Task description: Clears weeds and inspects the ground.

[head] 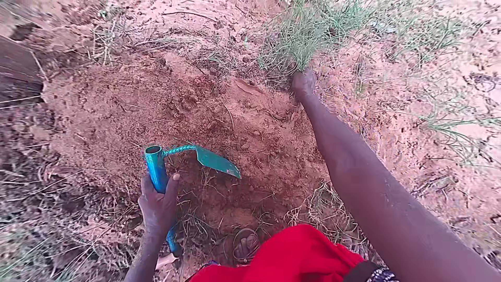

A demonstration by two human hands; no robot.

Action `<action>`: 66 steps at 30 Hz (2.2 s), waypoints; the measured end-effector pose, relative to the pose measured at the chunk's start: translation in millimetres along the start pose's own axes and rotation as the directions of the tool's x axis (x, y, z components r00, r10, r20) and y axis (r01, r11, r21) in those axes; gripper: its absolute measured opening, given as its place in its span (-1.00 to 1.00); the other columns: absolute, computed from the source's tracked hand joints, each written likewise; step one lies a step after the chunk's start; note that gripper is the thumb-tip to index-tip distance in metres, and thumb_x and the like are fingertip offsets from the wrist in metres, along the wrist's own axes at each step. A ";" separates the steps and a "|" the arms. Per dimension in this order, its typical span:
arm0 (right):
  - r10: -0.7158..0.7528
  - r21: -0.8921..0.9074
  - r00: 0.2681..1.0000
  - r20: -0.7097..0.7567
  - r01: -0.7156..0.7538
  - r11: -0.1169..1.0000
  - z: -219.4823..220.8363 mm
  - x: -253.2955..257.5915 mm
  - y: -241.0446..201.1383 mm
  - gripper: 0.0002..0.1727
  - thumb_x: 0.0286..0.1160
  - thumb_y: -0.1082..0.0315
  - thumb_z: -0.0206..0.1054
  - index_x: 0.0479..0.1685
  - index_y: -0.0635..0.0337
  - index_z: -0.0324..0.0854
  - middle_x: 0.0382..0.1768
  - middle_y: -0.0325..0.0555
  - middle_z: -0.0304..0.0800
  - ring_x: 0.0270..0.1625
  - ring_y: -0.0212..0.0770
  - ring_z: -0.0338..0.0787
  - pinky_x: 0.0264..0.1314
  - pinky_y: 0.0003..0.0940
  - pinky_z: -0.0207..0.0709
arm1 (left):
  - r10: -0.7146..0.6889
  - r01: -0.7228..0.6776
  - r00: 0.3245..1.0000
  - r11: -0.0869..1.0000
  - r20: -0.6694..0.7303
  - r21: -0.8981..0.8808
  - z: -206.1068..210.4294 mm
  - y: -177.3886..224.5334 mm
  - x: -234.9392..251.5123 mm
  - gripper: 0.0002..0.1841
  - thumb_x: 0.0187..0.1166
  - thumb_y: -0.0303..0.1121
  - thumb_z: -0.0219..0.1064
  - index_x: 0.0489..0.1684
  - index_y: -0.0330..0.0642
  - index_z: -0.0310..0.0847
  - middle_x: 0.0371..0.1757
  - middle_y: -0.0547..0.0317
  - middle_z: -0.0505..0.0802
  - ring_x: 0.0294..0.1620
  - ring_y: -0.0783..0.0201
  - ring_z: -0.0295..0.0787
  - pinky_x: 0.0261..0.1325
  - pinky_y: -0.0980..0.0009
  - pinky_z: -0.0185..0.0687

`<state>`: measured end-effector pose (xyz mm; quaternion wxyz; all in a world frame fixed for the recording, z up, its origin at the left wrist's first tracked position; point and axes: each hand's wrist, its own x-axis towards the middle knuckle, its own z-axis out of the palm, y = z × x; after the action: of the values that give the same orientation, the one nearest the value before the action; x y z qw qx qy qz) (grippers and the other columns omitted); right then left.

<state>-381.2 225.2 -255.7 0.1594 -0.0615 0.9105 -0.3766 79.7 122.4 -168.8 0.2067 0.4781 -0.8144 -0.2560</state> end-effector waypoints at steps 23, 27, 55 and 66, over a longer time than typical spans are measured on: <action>0.024 -0.382 0.996 -0.083 -0.054 0.922 -73.9 73.4 34.5 -0.32 0.40 0.18 0.46 0.43 0.51 0.50 0.52 0.51 0.48 0.66 0.43 0.41 0.56 0.41 0.32 | 0.134 -0.123 0.988 0.983 -0.072 0.139 4.1 5.7 -19.9 -0.21 0.61 0.10 0.23 0.29 -0.72 0.38 -0.35 -0.16 0.72 -0.46 0.52 0.59 -0.32 0.53 0.57; -0.234 -0.194 0.962 -0.137 0.206 0.959 -48.8 69.7 40.6 -0.28 0.41 0.26 0.44 0.57 0.47 0.42 0.52 0.55 0.48 0.65 0.42 0.42 0.70 0.30 0.18 | 0.142 -0.132 0.987 0.983 -0.073 0.129 4.4 3.2 -20.3 -0.19 0.62 0.10 0.24 0.29 -0.74 0.36 -0.36 -0.17 0.71 -0.48 0.53 0.59 -0.33 0.54 0.58; 0.104 0.356 0.983 -0.148 -0.045 0.933 -35.7 66.2 30.6 -0.33 0.47 0.37 0.44 0.60 0.40 0.36 0.49 0.34 0.54 0.54 0.13 0.58 0.56 0.07 0.45 | 0.129 -0.121 0.990 0.985 -0.058 0.120 4.0 11.7 -19.9 -0.22 0.58 0.10 0.24 0.21 -0.70 0.40 -0.44 -0.05 0.66 -0.53 0.55 0.51 -0.40 0.58 0.48; 0.274 0.596 0.932 -0.237 -0.083 0.798 -22.0 46.1 36.4 -0.47 0.57 0.40 0.32 0.54 0.31 0.43 0.37 0.18 0.61 0.39 -0.03 0.63 0.40 -0.05 0.53 | 0.116 -0.109 0.991 0.987 -0.059 0.120 3.6 11.7 -19.6 -0.26 0.57 0.07 0.25 0.19 -0.68 0.41 -0.42 -0.05 0.67 -0.50 0.56 0.51 -0.38 0.59 0.47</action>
<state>-431.7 254.9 -277.9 0.0601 0.1371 0.7683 -0.6223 78.7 145.3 -166.2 0.2193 0.4506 -0.8464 -0.1803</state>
